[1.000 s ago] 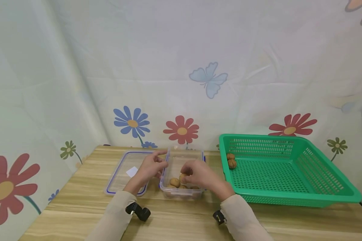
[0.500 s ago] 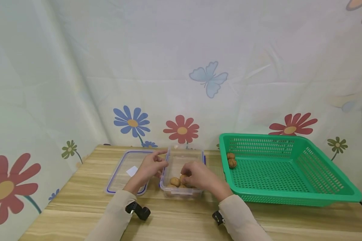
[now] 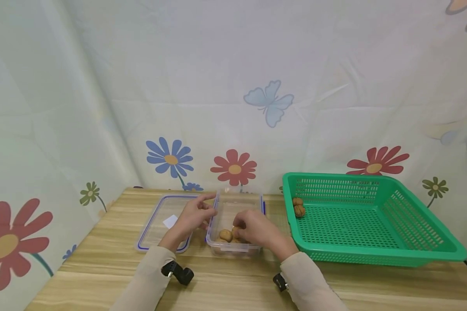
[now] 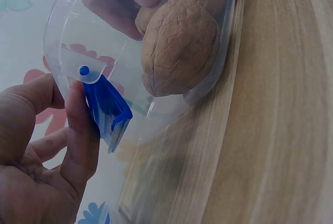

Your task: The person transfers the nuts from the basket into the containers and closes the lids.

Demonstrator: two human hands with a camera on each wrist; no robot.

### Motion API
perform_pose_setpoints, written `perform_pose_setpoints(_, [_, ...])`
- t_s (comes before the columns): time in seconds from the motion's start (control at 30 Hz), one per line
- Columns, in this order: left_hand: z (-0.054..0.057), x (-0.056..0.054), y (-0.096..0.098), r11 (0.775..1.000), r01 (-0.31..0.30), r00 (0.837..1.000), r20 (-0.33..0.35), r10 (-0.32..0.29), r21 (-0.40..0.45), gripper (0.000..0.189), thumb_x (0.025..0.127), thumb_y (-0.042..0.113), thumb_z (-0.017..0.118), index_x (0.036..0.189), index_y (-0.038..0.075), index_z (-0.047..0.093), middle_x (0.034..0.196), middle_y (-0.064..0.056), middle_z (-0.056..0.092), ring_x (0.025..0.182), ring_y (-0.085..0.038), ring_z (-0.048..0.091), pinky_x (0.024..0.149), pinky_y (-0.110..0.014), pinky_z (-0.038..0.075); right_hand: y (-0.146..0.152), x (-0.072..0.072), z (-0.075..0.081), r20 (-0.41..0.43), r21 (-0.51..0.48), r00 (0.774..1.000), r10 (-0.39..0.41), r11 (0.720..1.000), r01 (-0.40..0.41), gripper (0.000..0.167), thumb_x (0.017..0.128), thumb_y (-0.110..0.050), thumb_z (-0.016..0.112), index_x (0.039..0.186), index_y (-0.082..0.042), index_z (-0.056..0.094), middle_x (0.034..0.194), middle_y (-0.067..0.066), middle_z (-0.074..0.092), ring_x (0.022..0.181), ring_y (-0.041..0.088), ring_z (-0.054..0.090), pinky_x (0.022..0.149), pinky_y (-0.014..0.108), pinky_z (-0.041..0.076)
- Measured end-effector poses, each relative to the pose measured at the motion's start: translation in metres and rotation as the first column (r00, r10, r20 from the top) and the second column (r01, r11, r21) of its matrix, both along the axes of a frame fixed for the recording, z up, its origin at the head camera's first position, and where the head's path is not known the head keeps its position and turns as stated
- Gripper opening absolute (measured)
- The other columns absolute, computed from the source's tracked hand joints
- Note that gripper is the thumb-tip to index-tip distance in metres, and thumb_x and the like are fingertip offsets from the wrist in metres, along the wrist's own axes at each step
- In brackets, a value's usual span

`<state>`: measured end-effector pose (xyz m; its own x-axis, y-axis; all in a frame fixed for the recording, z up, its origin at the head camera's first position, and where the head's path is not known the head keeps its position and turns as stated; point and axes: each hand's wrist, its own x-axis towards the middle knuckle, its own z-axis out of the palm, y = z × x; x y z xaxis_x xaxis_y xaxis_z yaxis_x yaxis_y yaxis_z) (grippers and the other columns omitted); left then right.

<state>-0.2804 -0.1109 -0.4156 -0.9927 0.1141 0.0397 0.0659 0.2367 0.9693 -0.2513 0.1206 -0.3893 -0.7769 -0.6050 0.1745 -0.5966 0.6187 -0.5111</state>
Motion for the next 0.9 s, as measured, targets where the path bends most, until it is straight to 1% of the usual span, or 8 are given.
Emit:
perform_pose_setpoints(0.2, [0.001,0.0,-0.001,1.0,-0.008,1.0,0.0,0.008,-0.009,0.062,0.094,0.002,0.069,0.154,0.002,0.052,0.099,-0.016,0.066,0.057,-0.015,0.056,0.048,-0.025,0.057,-0.003,0.001,0.001,0.01,0.026,1.0,-0.027,0.999,0.026,0.013,0.093,-0.009,0.082,0.104,-0.003,0.078,0.092,-0.002,0.073,0.081,0.013,0.063,0.081,0.036,0.063])
perform_pose_setpoints(0.3, [0.001,0.0,-0.001,1.0,-0.008,1.0,0.004,0.008,-0.009,0.062,0.094,0.002,0.069,0.154,0.003,0.052,0.098,-0.015,0.066,0.057,-0.015,0.057,0.049,-0.025,0.058,-0.003,0.0,0.001,0.005,0.033,0.999,-0.032,0.999,0.032,0.013,0.093,-0.009,0.082,0.103,-0.001,0.077,0.091,0.0,0.073,0.081,0.013,0.064,0.081,0.036,0.063])
perform_pose_setpoints(0.57, [0.001,-0.001,-0.001,1.0,-0.001,1.0,-0.001,0.001,-0.005,0.062,0.094,0.001,0.069,0.154,0.002,0.053,0.096,-0.015,0.066,0.056,-0.015,0.057,0.049,-0.026,0.058,-0.003,0.002,0.004,-0.021,0.018,1.0,-0.019,1.0,0.019,0.015,0.092,-0.008,0.083,0.103,0.0,0.077,0.096,0.007,0.076,0.085,0.019,0.07,0.084,0.041,0.064])
perform_pose_setpoints(0.73, [0.001,0.0,-0.001,1.0,0.009,1.0,-0.009,-0.009,0.005,0.063,0.092,-0.001,0.067,0.154,0.0,0.052,0.096,-0.015,0.067,0.055,-0.014,0.056,0.049,-0.026,0.058,-0.001,0.008,0.012,-0.052,0.002,0.999,-0.001,1.0,0.001,0.015,0.092,-0.006,0.083,0.105,0.0,0.077,0.099,0.008,0.077,0.089,0.023,0.072,0.084,0.041,0.064])
perform_pose_setpoints(0.9, [0.0,0.001,-0.001,1.0,0.016,1.0,-0.014,-0.016,0.001,0.063,0.093,0.0,0.068,0.153,0.0,0.052,0.095,-0.015,0.067,0.056,-0.014,0.057,0.049,-0.026,0.059,0.003,0.016,0.029,-0.053,-0.014,0.998,-0.016,1.0,0.015,0.016,0.093,-0.005,0.081,0.108,-0.003,0.078,0.102,0.005,0.077,0.091,0.021,0.072,0.085,0.04,0.064])
